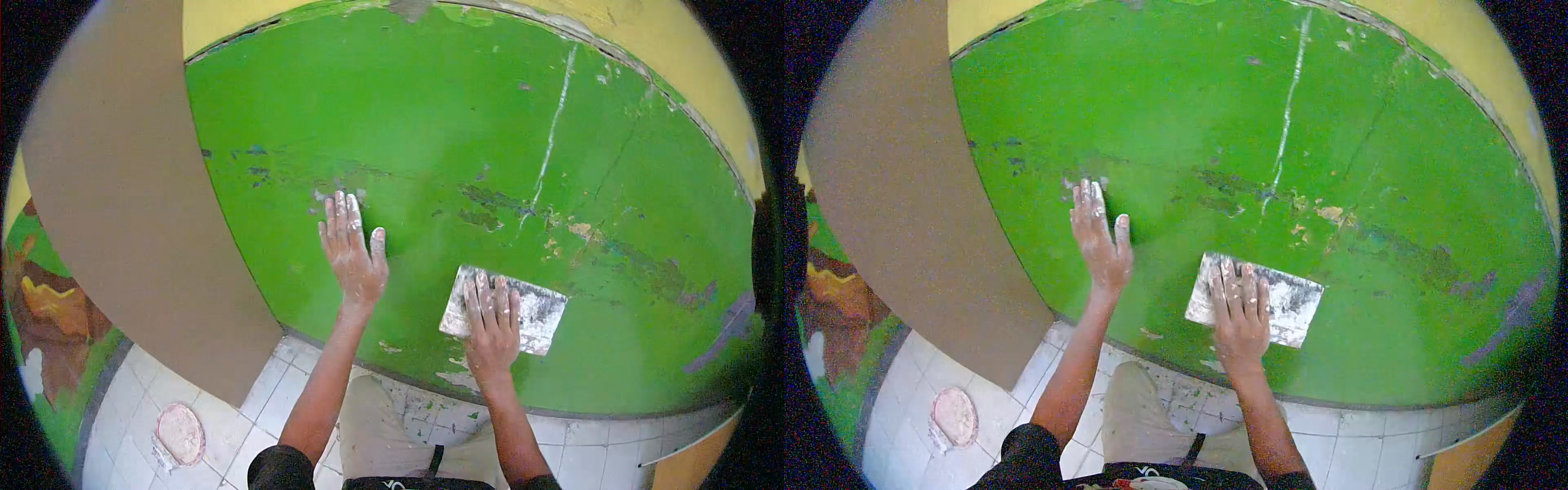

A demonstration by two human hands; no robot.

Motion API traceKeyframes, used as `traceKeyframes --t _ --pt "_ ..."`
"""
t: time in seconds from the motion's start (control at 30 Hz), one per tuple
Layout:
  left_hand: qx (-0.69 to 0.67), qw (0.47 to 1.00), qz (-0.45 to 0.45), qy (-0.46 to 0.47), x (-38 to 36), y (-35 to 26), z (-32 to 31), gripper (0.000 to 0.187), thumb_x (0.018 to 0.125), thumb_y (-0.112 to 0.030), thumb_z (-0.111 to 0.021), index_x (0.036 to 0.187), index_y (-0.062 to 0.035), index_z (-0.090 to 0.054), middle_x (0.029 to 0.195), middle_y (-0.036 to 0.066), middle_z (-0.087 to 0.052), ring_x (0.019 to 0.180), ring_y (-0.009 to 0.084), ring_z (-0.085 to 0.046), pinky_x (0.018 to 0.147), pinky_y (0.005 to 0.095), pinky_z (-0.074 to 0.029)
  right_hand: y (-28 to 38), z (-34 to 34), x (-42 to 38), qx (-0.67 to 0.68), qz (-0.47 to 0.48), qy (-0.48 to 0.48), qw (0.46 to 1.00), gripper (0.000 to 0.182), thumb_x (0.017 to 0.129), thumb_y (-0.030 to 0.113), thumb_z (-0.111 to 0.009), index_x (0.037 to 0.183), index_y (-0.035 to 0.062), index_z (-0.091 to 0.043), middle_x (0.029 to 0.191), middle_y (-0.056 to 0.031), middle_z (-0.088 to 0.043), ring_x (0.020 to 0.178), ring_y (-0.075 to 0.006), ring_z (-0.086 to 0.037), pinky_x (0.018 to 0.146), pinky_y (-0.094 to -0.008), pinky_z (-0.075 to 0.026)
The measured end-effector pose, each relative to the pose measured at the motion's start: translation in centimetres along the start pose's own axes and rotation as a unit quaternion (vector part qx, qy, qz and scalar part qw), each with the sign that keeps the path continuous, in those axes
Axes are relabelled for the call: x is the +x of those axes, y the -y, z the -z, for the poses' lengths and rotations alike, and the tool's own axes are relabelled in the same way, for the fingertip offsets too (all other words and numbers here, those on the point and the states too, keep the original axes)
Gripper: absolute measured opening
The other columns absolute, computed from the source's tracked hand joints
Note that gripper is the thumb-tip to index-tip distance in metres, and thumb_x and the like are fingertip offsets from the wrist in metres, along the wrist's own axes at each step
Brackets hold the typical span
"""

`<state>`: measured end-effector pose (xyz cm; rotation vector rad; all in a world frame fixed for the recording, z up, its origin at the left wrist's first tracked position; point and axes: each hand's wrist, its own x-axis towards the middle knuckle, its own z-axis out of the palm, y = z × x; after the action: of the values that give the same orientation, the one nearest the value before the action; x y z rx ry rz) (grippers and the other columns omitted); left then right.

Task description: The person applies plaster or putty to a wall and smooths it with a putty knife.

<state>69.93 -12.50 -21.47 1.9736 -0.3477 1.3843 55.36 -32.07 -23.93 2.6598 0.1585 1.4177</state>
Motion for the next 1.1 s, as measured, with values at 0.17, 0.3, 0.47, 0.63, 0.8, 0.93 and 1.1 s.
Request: traceKeyframes --t 0.17,0.3,0.47,0.63,0.8,0.93,1.1 --pt "0.02 1.0 -0.011 -0.015 0.1 -0.4 -0.1 0.062 0.099 -0.024 -0.053 0.153 -0.001 -0.032 0.16 0.018 -0.028 0.149 0.036 -0.024 0.12 0.0532 -0.017 -1.6 8.1 14.4 -0.066 -0.073 -0.147 0.984 0.07 0.067 -0.012 -0.054 0.131 0.0133 -0.064 0.138 -0.0152 -0.059 0.138 -0.0344 -0.045 0.119 -0.048 -0.031" --pt "-0.003 0.999 0.002 -0.033 0.1 -1.3 -0.4 0.063 0.099 -0.026 -0.053 0.152 -0.0004 -0.032 0.16 0.019 -0.03 0.149 0.037 -0.024 0.12 0.0528 -0.016 -2.8 7.2 10.6 -0.066 -0.037 -0.125 0.989 0.063 0.076 -0.003 -0.059 0.137 0.011 -0.058 0.146 -0.0117 -0.053 0.143 -0.0333 -0.039 0.12 -0.0483 -0.026" --pt "-0.07 0.994 -0.015 -0.077 1.0 -4.1 -1.7 0.069 0.097 -0.041 -0.055 0.153 -0.0063 -0.035 0.161 0.015 -0.03 0.15 0.0371 -0.02 0.12 0.0598 -0.009 -5.9 3.1 -0.7 -0.073 -0.044 -0.049 0.995 0.062 0.076 -0.003 -0.059 0.137 0.0088 -0.059 0.146 -0.0099 -0.053 0.144 -0.0332 -0.038 0.12 -0.0507 -0.025" --pt "-0.051 0.992 -0.106 -0.034 3.9 -9.6 -2.7 0.07 0.094 -0.049 -0.057 0.153 -0.0165 -0.038 0.162 0.013 -0.027 0.151 0.0367 -0.017 0.117 0.0662 0.003 -8.0 11.1 9.5 -0.051 -0.07 -0.14 0.986 0.07 0.066 -0.009 -0.06 0.133 0.0088 -0.062 0.138 -0.0137 -0.059 0.144 -0.0316 -0.039 0.118 -0.0487 -0.029" --pt "0.005 0.992 -0.109 -0.062 4.9 -12.0 -4.2 0.073 0.096 -0.059 -0.048 0.156 -0.0217 -0.031 0.165 0.01 -0.02 0.152 0.0358 -0.014 0.115 0.0681 0.007 -8.8 8.9 2.2 -0.028 -0.087 -0.091 0.992 0.072 0.064 -0.01 -0.059 0.133 0.0104 -0.062 0.14 -0.0128 -0.058 0.143 -0.0322 -0.039 0.119 -0.0482 -0.029" --pt "0.04 0.989 -0.119 -0.078 4.9 -11.6 -4.1 0.073 0.097 -0.058 -0.043 0.157 -0.0194 -0.028 0.166 0.01 -0.017 0.153 0.0348 -0.012 0.117 0.0642 0.007 -13.2 8.6 -1.0 -0.071 -0.068 -0.082 0.992 0.072 0.063 -0.012 -0.058 0.131 0.0124 -0.065 0.144 -0.0144 -0.054 0.142 -0.033 -0.041 0.118 -0.0482 -0.031" --pt "0.036 0.985 -0.136 -0.1 5.1 -12.0 -4.4 0.071 0.1 -0.055 -0.039 0.157 -0.0141 -0.029 0.165 0.011 -0.02 0.153 0.0343 -0.014 0.117 0.0627 0.004 -19.1 18.5 10.0 -0.143 -0.095 -0.216 0.961 0.062 0.059 -0.007 -0.057 0.119 0.0046 -0.068 0.114 -0.0183 -0.068 0.109 -0.0352 -0.063 0.095 -0.0424 -0.048"
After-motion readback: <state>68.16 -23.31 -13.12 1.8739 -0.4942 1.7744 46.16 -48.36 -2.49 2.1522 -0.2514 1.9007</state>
